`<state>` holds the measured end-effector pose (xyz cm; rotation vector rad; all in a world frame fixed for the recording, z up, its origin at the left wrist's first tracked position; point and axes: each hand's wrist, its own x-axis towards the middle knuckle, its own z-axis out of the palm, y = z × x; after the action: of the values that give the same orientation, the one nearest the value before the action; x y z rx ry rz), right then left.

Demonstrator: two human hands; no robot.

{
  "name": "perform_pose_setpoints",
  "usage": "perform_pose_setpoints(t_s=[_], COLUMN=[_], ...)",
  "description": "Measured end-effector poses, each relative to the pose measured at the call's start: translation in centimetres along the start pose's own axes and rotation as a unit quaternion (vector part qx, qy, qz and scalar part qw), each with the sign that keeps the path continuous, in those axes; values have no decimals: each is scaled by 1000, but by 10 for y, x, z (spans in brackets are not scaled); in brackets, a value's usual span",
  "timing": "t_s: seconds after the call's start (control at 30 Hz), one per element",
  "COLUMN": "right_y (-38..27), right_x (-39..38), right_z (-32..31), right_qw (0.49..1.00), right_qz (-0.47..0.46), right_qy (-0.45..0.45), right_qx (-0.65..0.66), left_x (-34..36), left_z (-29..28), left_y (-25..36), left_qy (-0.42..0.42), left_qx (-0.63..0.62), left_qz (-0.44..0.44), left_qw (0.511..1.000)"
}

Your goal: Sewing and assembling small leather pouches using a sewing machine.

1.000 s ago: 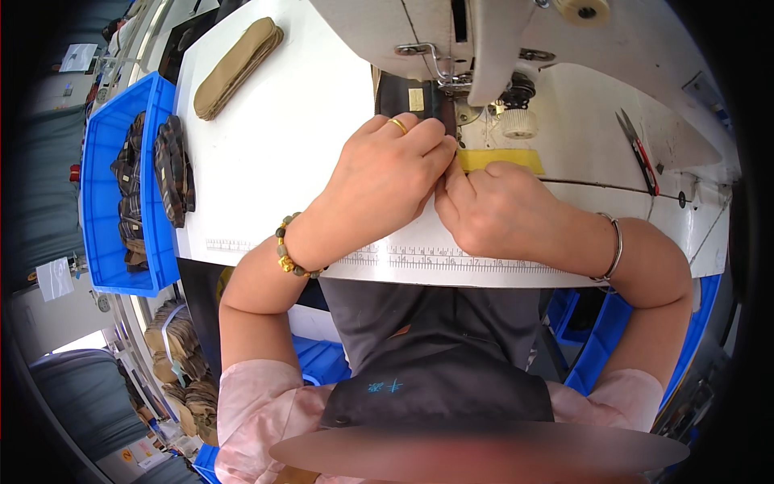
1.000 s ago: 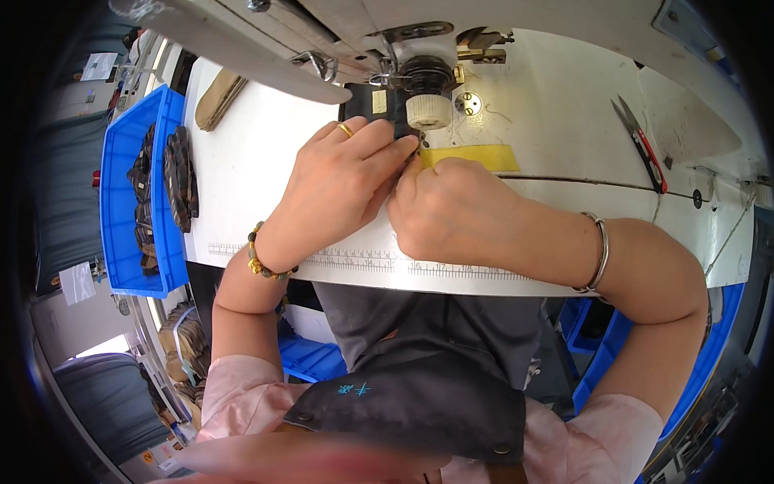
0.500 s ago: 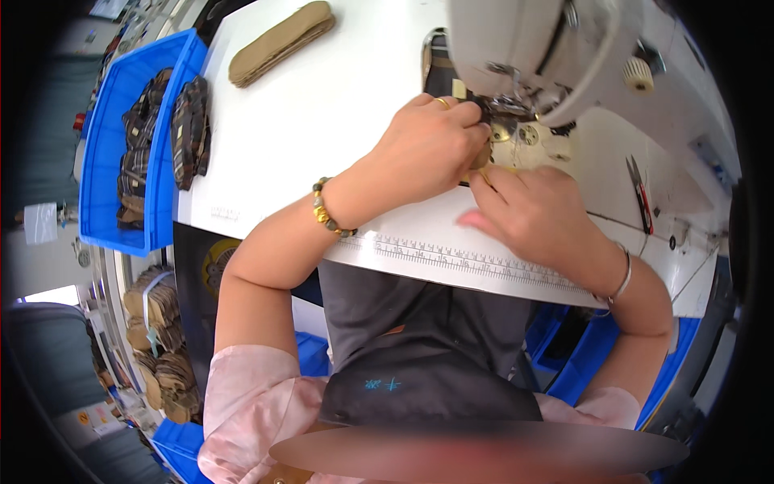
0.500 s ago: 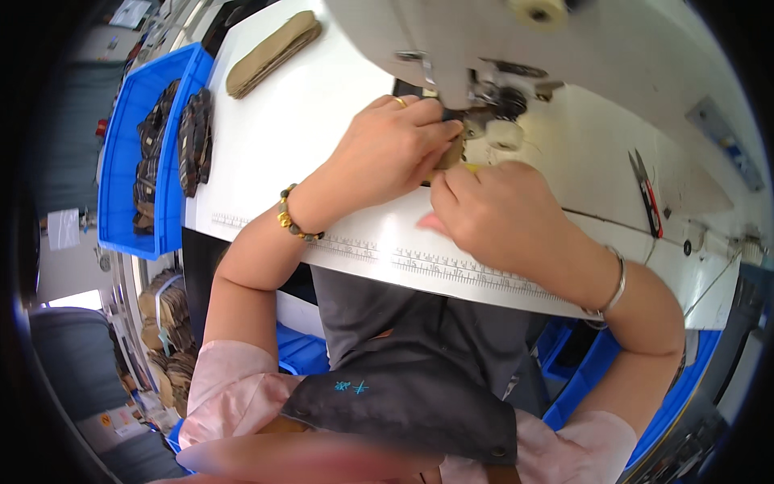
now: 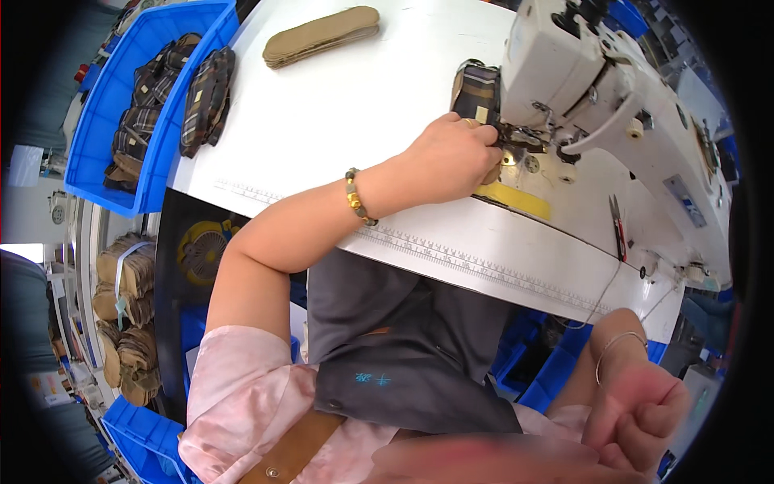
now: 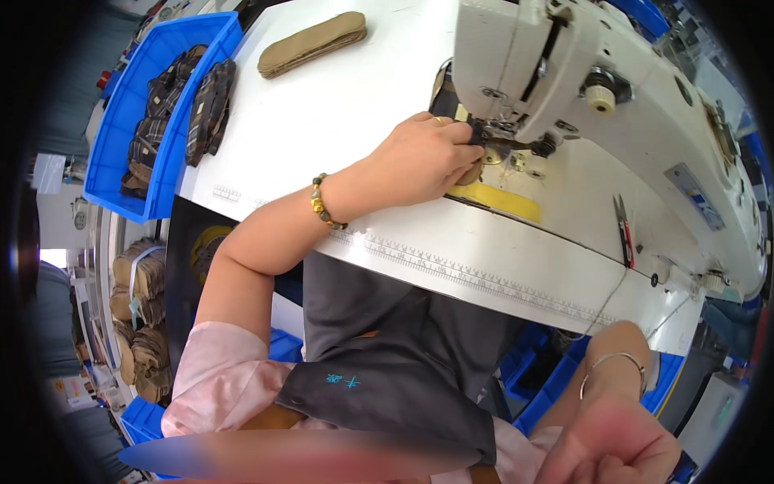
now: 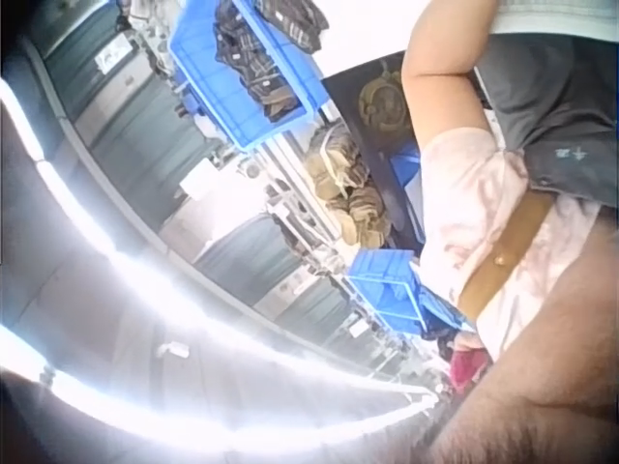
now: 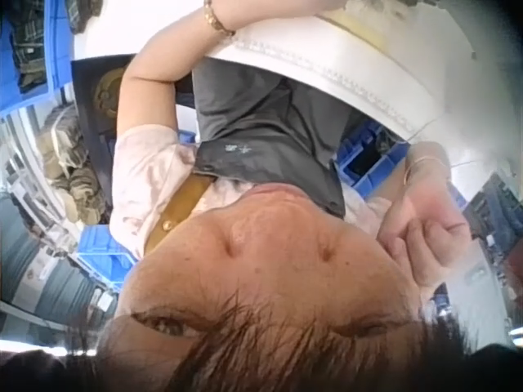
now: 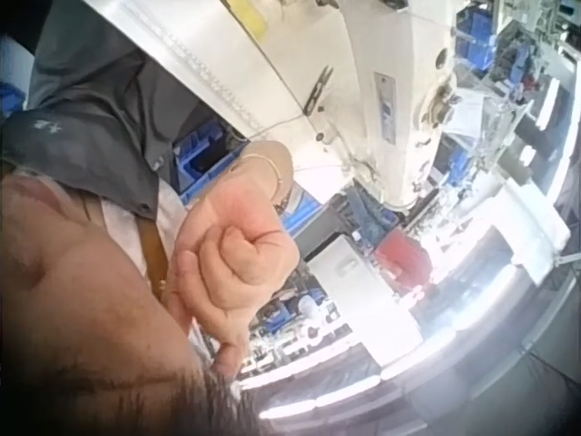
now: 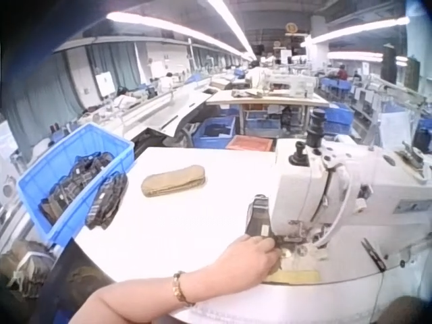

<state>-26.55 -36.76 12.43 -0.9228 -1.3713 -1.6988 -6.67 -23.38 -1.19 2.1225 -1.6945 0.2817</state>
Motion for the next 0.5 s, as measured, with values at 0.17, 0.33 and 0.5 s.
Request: perform_pose_setpoints(t_s=[0.17,0.33,0.5], right_y=[3,8,1], right_x=[9,11,15], right_z=[6,14,13], right_qw=[998,977,982], right_qz=[-58,-18,10], right_qy=[-17,-152,-142], right_qx=[-28,-149,-123], left_x=[1,1,1], left_z=[1,-1,-1], left_y=[1,2,1], left_qy=[-3,-9,-14], left_qx=[8,13,19], left_qz=[-4,-6,-3], left_qw=[1000,1000,1000])
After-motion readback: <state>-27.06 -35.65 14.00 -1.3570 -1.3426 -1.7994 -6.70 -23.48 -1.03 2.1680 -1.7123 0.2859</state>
